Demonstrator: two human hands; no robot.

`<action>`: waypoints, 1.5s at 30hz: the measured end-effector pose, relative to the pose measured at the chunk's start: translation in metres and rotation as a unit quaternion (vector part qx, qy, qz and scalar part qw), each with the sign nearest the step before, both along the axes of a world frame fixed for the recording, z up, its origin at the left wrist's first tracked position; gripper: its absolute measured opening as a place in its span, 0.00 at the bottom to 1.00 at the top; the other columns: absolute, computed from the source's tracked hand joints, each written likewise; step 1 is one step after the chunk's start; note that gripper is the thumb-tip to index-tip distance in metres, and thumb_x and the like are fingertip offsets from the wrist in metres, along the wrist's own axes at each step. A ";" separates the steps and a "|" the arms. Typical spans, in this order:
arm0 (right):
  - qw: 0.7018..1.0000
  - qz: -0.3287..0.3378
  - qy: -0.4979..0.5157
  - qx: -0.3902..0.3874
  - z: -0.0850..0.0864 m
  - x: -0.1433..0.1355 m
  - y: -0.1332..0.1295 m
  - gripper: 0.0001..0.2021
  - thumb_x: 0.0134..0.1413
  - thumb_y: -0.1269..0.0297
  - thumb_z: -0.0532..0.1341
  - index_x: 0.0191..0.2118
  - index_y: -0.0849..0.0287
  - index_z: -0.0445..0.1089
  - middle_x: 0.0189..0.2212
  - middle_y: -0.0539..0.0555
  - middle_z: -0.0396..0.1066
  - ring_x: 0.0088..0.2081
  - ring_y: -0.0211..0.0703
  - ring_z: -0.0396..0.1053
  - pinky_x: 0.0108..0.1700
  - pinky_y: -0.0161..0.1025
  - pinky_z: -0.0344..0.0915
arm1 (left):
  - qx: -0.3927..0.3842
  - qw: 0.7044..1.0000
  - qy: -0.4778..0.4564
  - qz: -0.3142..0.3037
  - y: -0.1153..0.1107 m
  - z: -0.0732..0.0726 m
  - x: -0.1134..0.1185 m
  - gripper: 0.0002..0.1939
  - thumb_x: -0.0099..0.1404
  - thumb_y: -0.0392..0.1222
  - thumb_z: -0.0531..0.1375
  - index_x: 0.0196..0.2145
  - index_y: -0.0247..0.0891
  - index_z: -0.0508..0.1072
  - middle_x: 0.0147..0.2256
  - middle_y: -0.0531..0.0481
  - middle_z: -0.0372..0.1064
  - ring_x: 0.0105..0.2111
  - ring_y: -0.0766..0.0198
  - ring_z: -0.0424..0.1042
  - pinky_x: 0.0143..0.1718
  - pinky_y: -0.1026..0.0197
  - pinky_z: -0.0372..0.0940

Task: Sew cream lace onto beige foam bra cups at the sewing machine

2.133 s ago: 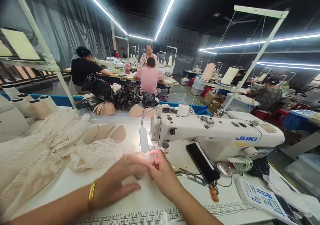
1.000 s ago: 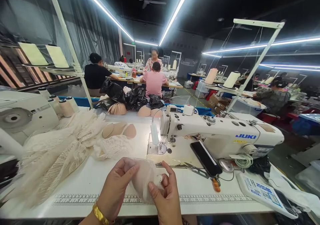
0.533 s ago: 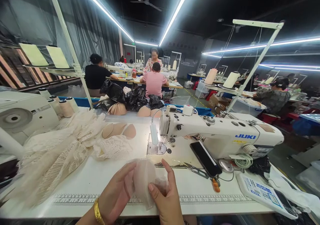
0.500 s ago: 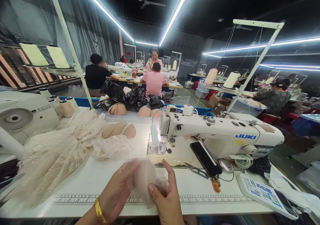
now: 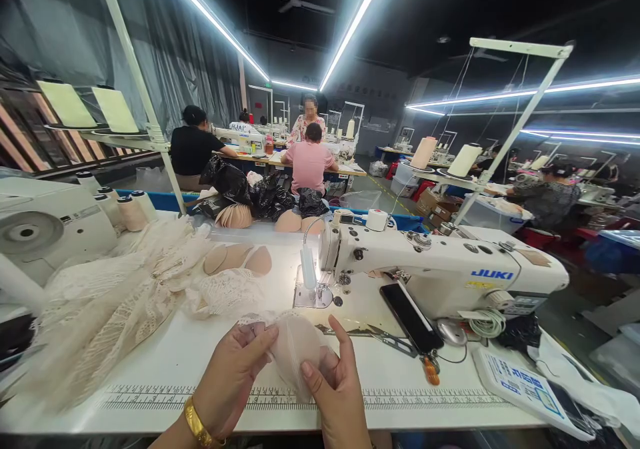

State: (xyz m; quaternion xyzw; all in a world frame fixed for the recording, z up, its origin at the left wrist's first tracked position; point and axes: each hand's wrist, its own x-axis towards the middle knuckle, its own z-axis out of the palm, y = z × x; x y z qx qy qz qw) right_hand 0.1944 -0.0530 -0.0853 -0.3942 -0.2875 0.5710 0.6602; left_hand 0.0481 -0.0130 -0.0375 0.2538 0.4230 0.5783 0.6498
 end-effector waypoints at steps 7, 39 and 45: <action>1.000 0.003 0.002 0.013 -0.001 0.003 0.003 0.53 0.46 0.53 0.78 0.73 0.49 0.51 0.43 0.57 0.82 0.45 0.56 0.79 0.51 0.52 0.73 | -0.023 0.988 -0.065 -0.139 -0.001 0.004 -0.003 0.24 0.51 0.53 0.78 0.39 0.36 0.80 0.42 0.44 0.79 0.43 0.54 0.75 0.42 0.60 0.69; 0.844 0.133 -0.460 0.241 0.018 0.069 0.057 0.16 0.62 0.70 0.65 0.53 0.46 0.77 0.38 0.53 0.78 0.38 0.47 0.71 0.43 0.45 0.67 | 0.268 0.856 0.185 -0.401 0.054 0.004 -0.019 0.11 0.51 0.42 0.75 0.35 0.49 0.85 0.32 0.49 0.80 0.35 0.48 0.76 0.50 0.46 0.65; 0.573 0.144 -0.704 0.394 0.018 0.085 0.124 0.19 0.66 0.79 0.53 0.40 0.50 0.78 0.41 0.52 0.81 0.44 0.48 0.72 0.45 0.45 0.64 | 0.491 0.709 0.364 -0.353 0.106 -0.042 -0.012 0.11 0.51 0.33 0.67 0.23 0.52 0.81 0.34 0.48 0.80 0.39 0.46 0.76 0.61 0.42 0.45</action>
